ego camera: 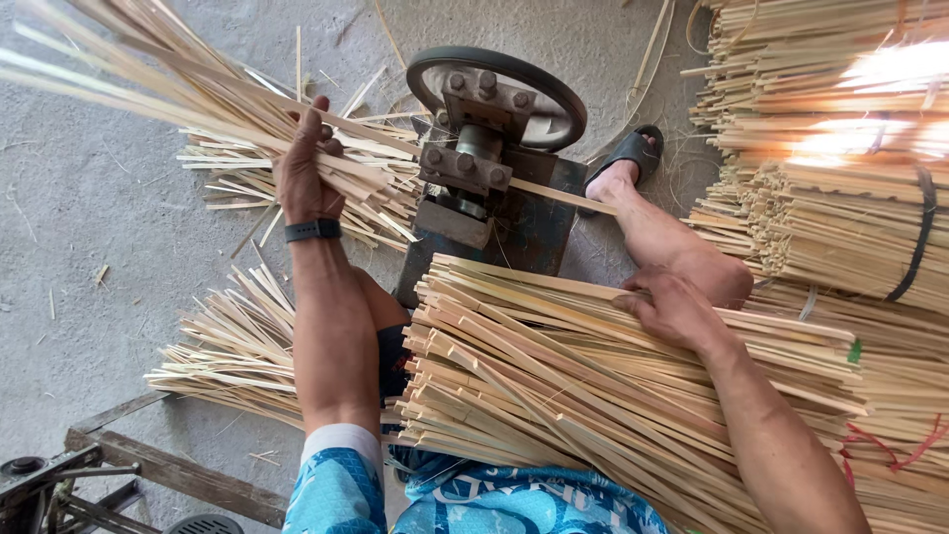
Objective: The person sits on the floor and uses a bench grinder to smooth thin bamboo sticks. They hold a bundle in the left hand, feed individual sticks into the spinning wheel with the right hand, and place the finished sticks into a growing pile on the floor.
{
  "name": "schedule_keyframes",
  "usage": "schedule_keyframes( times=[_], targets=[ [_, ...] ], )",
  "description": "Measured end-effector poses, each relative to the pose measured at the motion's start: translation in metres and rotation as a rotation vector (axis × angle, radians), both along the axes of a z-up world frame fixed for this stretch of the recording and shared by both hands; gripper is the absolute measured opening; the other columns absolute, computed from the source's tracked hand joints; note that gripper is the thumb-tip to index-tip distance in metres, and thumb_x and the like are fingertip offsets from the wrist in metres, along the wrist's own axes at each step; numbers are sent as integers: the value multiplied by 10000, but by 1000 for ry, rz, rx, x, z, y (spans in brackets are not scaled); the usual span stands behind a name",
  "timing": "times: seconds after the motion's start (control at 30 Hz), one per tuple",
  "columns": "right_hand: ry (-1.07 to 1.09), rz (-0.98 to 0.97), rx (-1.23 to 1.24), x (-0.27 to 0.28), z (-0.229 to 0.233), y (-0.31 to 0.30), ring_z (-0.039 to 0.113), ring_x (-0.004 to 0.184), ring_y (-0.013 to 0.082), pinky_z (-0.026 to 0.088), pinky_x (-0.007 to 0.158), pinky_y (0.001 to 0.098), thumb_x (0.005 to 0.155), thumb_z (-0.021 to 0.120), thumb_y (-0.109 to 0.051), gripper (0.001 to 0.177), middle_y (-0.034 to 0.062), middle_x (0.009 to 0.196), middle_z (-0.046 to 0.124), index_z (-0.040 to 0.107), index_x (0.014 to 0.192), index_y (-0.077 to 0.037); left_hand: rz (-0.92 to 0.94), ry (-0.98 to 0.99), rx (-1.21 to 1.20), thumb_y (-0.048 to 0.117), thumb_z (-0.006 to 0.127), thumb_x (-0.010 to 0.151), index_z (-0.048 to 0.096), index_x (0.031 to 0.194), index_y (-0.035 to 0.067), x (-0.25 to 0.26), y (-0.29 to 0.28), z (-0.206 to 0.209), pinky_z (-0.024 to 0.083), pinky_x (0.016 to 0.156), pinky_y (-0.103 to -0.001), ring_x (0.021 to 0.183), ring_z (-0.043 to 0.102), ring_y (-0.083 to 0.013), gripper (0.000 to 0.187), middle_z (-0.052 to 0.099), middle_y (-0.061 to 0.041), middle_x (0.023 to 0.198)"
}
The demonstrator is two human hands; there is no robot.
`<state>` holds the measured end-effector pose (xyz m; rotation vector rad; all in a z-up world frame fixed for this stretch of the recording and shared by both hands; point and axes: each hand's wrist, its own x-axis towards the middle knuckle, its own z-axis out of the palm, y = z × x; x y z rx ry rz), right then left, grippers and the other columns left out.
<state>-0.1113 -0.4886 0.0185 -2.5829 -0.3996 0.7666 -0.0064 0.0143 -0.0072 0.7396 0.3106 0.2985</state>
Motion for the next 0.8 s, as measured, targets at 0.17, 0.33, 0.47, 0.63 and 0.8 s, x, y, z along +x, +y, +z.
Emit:
schedule_keyframes(
  times=[0.17,0.33,0.47,0.63,0.8],
  targets=[
    [-73,-172,112,-1,5,-4,769,983,212,599,950,357,907,710,-255,210,79,1030,800,804,1028,-111,34,55,62,84,818,882,565,1177,-73,8,-12,-9,597,552,-233,693,681,-161,419,721,-194,962],
    [2,-189,12,-4,12,-20,729,967,258,550,924,405,913,722,-186,201,124,1037,769,769,1052,-49,9,27,67,153,793,932,595,1154,-21,11,-10,-10,590,584,-258,731,670,-175,345,706,-166,934],
    [-49,-264,79,-3,13,-33,759,967,210,580,963,357,956,667,-161,143,81,1035,792,779,1000,-83,43,15,-26,234,758,931,576,984,-18,9,4,-14,688,709,-403,737,678,-225,315,656,-136,827],
    [-188,3,-45,-11,5,-41,712,963,264,541,922,431,894,739,-135,133,118,993,776,787,1012,-96,105,-6,-211,204,770,957,616,995,19,8,20,-28,560,633,-336,716,633,-175,244,614,-67,823],
    [-216,-155,156,-16,-5,-53,693,794,209,582,764,358,775,842,-238,220,44,974,805,808,970,-143,49,-22,-138,208,775,1069,584,1072,-57,-2,25,-32,496,577,-305,689,567,-178,327,543,-94,832]
  ],
)
